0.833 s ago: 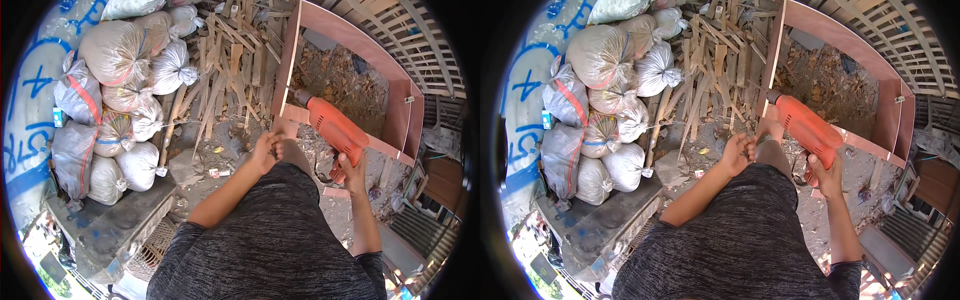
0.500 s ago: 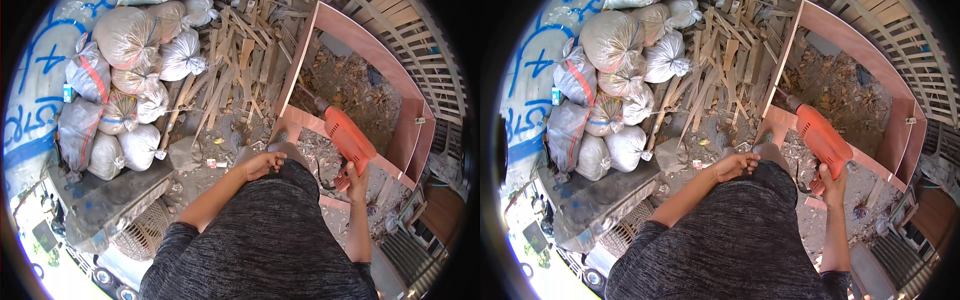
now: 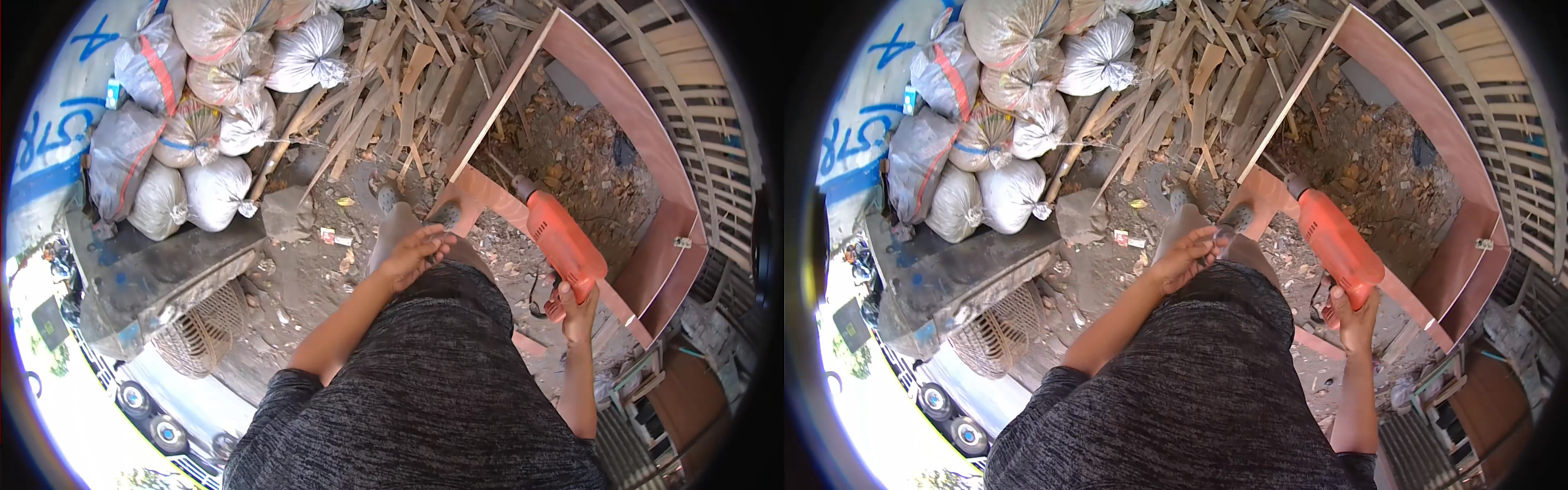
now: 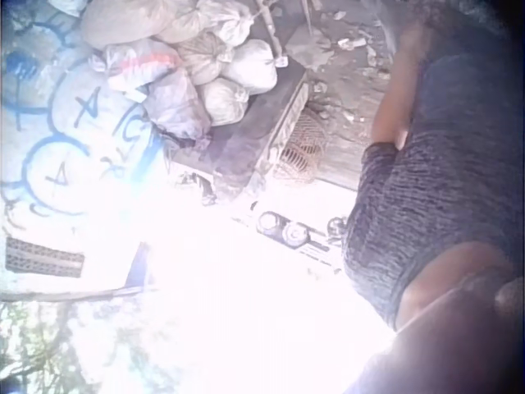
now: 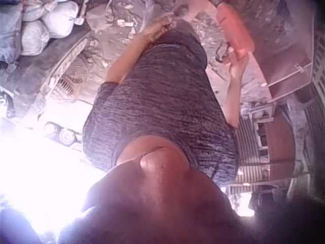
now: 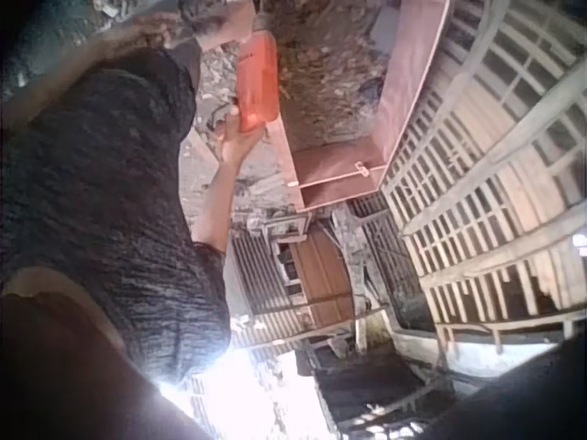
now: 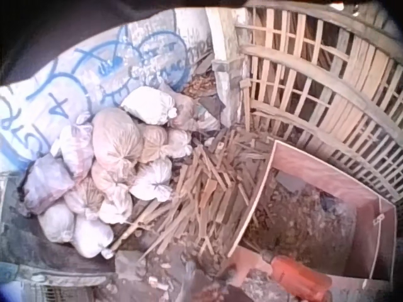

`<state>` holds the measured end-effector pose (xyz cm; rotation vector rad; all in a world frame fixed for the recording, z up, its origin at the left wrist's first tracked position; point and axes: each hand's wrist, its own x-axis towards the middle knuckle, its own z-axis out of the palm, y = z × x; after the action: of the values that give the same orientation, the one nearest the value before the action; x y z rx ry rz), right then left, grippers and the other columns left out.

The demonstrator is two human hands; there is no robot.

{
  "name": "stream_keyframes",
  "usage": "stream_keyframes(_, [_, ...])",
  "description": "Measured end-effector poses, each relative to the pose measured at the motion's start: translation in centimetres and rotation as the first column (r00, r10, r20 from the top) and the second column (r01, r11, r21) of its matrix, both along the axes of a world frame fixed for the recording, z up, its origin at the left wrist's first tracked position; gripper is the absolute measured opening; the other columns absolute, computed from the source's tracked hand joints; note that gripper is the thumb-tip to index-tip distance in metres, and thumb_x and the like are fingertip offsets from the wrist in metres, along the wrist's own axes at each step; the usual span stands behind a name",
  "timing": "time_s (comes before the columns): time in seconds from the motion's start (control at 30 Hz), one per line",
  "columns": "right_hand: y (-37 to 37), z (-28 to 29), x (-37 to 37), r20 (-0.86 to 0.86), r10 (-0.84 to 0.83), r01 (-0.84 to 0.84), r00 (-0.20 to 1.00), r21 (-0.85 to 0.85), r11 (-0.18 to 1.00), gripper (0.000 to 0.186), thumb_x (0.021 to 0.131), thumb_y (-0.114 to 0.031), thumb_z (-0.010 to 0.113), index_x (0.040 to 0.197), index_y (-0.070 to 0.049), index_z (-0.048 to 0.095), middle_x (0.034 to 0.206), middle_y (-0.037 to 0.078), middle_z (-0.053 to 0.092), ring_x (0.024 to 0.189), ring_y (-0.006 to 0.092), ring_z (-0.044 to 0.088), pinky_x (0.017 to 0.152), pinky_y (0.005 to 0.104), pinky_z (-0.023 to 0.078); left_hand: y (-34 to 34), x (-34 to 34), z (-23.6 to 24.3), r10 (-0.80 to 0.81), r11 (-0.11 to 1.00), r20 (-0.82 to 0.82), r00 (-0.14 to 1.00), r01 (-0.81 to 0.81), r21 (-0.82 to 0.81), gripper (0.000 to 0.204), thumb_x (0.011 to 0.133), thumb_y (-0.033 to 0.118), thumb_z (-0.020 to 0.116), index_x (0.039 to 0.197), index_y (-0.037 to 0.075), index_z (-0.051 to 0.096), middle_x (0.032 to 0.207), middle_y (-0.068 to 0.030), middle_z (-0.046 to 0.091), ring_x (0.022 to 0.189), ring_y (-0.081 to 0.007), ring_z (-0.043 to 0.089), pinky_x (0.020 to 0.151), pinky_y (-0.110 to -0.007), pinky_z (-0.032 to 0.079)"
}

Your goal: The person drills holes into a wooden shelf unit using a power drill.

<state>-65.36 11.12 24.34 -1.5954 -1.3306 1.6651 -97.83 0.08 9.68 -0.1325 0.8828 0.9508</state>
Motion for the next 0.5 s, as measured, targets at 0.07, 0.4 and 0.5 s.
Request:
stream_keyframes(0.07, [0.5, 0.0, -0.5, -0.006, 0.033, -0.033, 0.999, -0.005, 0.999, 0.064, 0.088, -0.047, 0.081, 0.122, 0.004, 0.063, 0.094, 0.010, 0.071, 0.067, 0.0117, 0.063, 0.058, 0.0271, 0.052, 0.8, -0.8, -0.3, 0.199, 0.980, -0.010, 0.980, -0.199, -0.018, 0.046, 0.106, 0.010, 0.057, 0.149, 0.003, 0.041, 0.131, -0.0128, 0.064, 0.105, -0.0112, 0.066, 0.088, -0.021, 0.058])
stream_keyframes(0.4, [6.8, -0.7, -8.0, 0.077, 0.234, -0.230, 0.969, -0.062, 0.971, 0.072, 0.085, -0.045, 0.083, 0.129, 0.006, 0.057, 0.089, 0.009, 0.068, 0.066, 0.0133, 0.064, 0.055, 0.0292, 0.055, 6.8, -8.0, -6.9, 0.551, 0.834, 0.092, 0.829, -0.549, -0.056, 0.031, 0.106, 0.015, 0.060, 0.135, 0.005, 0.059, 0.118, -0.0022, 0.072, 0.099, -0.0065, 0.070, 0.081, -0.018, 0.059])
stream_keyframes(0.5, [9.7, -3.7, -11.5, 0.092, 0.273, -0.273, 0.958, -0.008, 0.962, 0.076, 0.086, -0.046, 0.082, 0.133, 0.007, 0.055, 0.100, 0.014, 0.071, 0.069, 0.0134, 0.065, 0.056, 0.0280, 0.055, 8.7, -10.6, -10.7, 0.653, 0.757, 0.113, 0.749, -0.648, -0.080, 0.025, 0.105, 0.023, 0.063, 0.126, 0.011, 0.062, 0.110, 0.0031, 0.074, 0.087, -0.0016, 0.068, 0.060, -0.014, 0.046])
